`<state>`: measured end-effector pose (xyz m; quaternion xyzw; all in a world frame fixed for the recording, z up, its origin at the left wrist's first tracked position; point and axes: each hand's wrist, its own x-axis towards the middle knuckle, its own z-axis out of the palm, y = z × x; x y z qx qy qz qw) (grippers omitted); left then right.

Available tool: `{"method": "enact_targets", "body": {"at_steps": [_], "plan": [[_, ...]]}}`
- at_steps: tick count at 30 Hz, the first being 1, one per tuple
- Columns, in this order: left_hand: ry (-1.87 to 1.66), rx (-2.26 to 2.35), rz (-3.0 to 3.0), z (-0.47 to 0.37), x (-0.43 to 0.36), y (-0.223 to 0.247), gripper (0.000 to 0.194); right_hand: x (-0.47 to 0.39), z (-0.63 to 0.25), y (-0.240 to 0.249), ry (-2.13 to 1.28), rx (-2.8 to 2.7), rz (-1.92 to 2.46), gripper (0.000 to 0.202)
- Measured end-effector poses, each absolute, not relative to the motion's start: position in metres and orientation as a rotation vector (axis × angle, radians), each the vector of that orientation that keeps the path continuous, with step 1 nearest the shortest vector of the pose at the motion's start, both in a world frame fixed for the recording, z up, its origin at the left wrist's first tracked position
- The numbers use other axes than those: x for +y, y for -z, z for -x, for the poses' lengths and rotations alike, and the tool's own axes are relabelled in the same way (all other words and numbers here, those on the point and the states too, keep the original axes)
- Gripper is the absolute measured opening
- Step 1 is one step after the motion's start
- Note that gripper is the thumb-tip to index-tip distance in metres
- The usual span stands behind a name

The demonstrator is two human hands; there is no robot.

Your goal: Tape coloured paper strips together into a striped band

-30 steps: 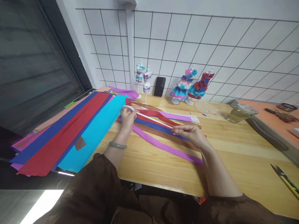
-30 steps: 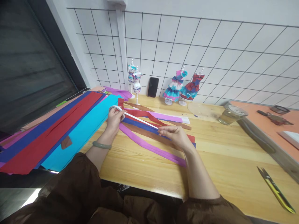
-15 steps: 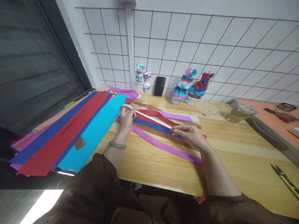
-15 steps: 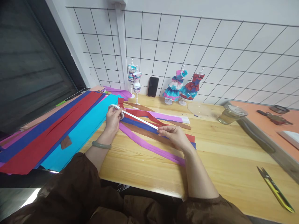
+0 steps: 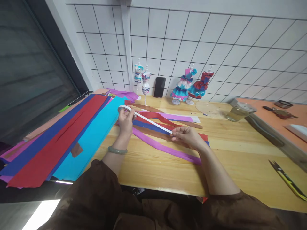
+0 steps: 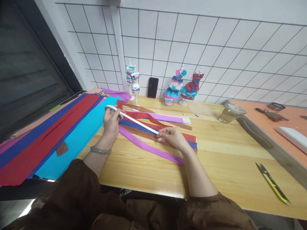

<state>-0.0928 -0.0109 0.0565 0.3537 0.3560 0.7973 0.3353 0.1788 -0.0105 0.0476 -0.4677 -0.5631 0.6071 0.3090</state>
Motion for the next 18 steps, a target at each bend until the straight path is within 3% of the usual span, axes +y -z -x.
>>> {"method": "enact_targets", "body": {"at_steps": [11,18], "plan": [[-2.101,0.908,-0.924,0.0926,-0.0099,-0.0554,0.027,-0.0116,-0.1779,-0.0478,-1.621,-1.555,1.376,0.029],[-2.051,0.800,-0.810,0.0935,-0.0114,-0.0564,0.029,-0.0119,-0.1766,-0.0478,-1.638,-1.659,1.249,0.034]]}}
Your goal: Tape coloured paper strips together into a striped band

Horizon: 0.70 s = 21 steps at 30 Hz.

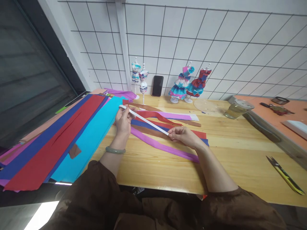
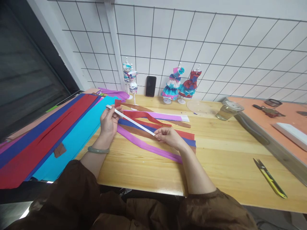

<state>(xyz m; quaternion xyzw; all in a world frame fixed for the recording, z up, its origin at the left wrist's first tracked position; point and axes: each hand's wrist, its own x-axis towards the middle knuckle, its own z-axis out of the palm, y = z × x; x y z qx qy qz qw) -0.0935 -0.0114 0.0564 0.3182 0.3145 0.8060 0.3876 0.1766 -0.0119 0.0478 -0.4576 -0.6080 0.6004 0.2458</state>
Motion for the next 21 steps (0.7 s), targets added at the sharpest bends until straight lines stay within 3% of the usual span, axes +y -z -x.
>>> {"method": "enact_targets", "body": {"at_steps": [5,12,21], "plan": [[-2.029,0.741,-0.766,0.0947,-0.0116,-0.0563,0.024,-0.0148,-0.1737,-0.0510,-1.597,-1.771,1.228,0.047],[-2.007,0.681,-0.749,0.0954,-0.0124,-0.0574,0.020,-0.0142,-0.1727,-0.0476,-1.533,-1.899,1.271,0.031],[-2.004,0.659,-0.696,0.0977,-0.0126,-0.0593,0.020,-0.0136,-0.1722,-0.0429,-1.581,-1.879,1.181,0.030]]}}
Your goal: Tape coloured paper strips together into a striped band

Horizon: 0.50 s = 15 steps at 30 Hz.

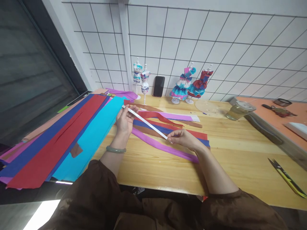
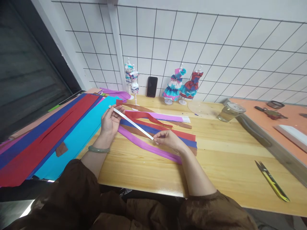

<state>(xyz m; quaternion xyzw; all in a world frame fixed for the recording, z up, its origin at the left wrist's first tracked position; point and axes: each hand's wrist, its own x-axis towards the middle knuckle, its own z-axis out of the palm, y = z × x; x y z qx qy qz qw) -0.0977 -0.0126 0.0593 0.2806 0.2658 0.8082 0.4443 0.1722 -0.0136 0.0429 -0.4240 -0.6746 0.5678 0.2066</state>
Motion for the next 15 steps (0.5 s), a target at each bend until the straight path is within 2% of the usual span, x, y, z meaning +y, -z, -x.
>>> {"method": "enact_targets", "body": {"at_steps": [4,8,15], "plan": [[-2.002,0.674,-0.674,0.0994,-0.0124,-0.0599,0.021,-0.0163,-0.1702,-0.0470,-1.610,-1.874,1.178,0.036],[-1.993,0.674,-0.671,0.1006,-0.0123,-0.0604,0.022,-0.0176,-0.1697,-0.0503,-1.599,-1.881,1.132,0.033],[-1.914,0.576,-0.548,0.1052,-0.0122,-0.0622,0.014,-0.0163,-0.1692,-0.0471,-1.584,-1.902,1.215,0.039]]}}
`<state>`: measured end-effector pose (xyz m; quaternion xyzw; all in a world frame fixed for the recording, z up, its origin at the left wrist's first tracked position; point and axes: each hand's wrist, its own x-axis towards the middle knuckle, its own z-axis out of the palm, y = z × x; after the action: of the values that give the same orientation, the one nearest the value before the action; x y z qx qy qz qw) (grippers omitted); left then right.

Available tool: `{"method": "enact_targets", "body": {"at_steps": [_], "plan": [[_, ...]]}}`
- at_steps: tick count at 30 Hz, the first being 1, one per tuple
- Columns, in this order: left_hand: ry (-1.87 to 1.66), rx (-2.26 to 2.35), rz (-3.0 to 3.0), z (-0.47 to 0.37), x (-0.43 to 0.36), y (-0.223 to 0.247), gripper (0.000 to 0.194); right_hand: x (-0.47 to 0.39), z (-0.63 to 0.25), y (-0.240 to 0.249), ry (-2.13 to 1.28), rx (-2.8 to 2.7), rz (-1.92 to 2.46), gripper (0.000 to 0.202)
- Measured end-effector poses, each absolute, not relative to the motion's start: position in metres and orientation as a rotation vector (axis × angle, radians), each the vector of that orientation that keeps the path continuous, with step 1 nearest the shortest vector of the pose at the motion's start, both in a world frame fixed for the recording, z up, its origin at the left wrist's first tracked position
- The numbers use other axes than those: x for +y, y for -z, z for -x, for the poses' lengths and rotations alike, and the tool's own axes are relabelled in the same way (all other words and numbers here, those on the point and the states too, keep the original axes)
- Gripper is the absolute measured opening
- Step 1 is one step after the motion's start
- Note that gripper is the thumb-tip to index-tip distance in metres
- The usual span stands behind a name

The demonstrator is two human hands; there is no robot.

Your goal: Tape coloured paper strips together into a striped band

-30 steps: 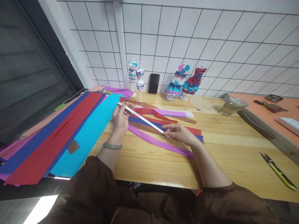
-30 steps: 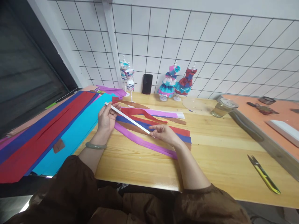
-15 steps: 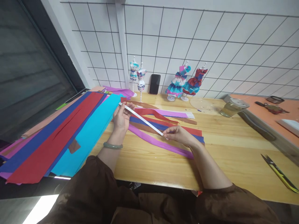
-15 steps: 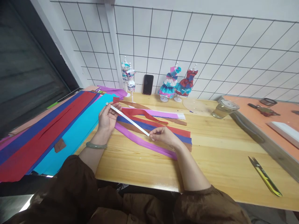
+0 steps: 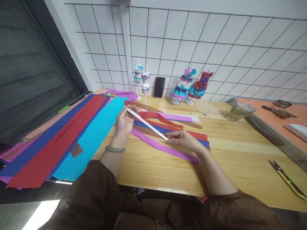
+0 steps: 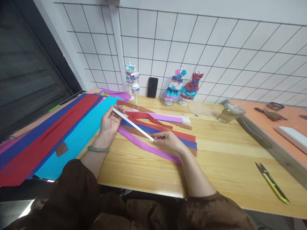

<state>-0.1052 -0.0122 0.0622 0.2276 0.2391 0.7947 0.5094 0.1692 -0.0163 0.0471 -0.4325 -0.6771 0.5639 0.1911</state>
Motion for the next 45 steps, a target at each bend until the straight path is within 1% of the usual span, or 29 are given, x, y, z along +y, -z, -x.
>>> {"method": "enact_targets", "body": {"at_steps": [2,4,8,11,16,19,24,27,29,33,34,37,39,42,45], "plan": [[-1.901,0.533,-0.494,0.108,-0.012,-0.062,0.014,-0.016,-0.169,-0.045,-1.526,-1.908,1.221,0.036],[-1.898,0.508,-0.446,0.109,-0.011,-0.062,0.015,-0.015,-0.169,-0.045,-1.463,-1.869,1.243,0.036],[-1.839,0.443,-0.414,0.108,-0.013,-0.064,0.018,-0.015,-0.170,-0.047,-1.429,-1.765,1.284,0.051],[-1.760,0.397,-0.412,0.104,-0.019,-0.071,0.020,-0.018,-0.167,-0.051,-1.400,-1.744,1.228,0.049],[-1.663,0.461,-0.506,0.097,-0.038,-0.091,0.024,-0.025,-0.159,-0.055,-1.373,-1.725,1.199,0.049],[-1.572,0.468,-0.555,0.091,-0.046,-0.097,0.031,-0.030,-0.154,-0.059,-1.316,-1.669,1.166,0.042],[-1.408,0.489,-0.672,0.078,-0.056,-0.099,0.036,-0.042,-0.145,-0.068,-1.025,-1.711,0.996,0.023],[-1.350,0.517,-0.745,0.070,-0.061,-0.100,0.039,-0.052,-0.139,-0.073,-0.906,-1.820,0.858,0.022],[-1.309,0.515,-0.769,0.065,-0.064,-0.101,0.040,-0.059,-0.134,-0.075,-0.880,-1.891,0.761,0.025],[-1.249,0.441,-0.797,0.056,-0.067,-0.100,0.042,-0.068,-0.122,-0.076,-0.890,-2.003,0.630,0.035],[-1.237,0.422,-0.804,0.053,-0.067,-0.100,0.043,-0.070,-0.120,-0.076,-0.883,-2.021,0.628,0.033],[-1.197,0.392,-0.822,0.047,-0.069,-0.099,0.043,-0.071,-0.114,-0.074,-0.847,-2.019,0.674,0.015],[-1.169,0.381,-0.834,0.045,-0.070,-0.099,0.042,-0.070,-0.114,-0.072,-0.861,-1.983,0.703,0.012],[-1.150,0.395,-0.835,0.047,-0.068,-0.097,0.037,-0.068,-0.117,-0.068,-1.026,-1.863,0.722,0.012],[-1.170,0.456,-0.826,0.052,-0.064,-0.094,0.033,-0.063,-0.123,-0.067,-1.248,-1.625,0.796,0.018]]}}
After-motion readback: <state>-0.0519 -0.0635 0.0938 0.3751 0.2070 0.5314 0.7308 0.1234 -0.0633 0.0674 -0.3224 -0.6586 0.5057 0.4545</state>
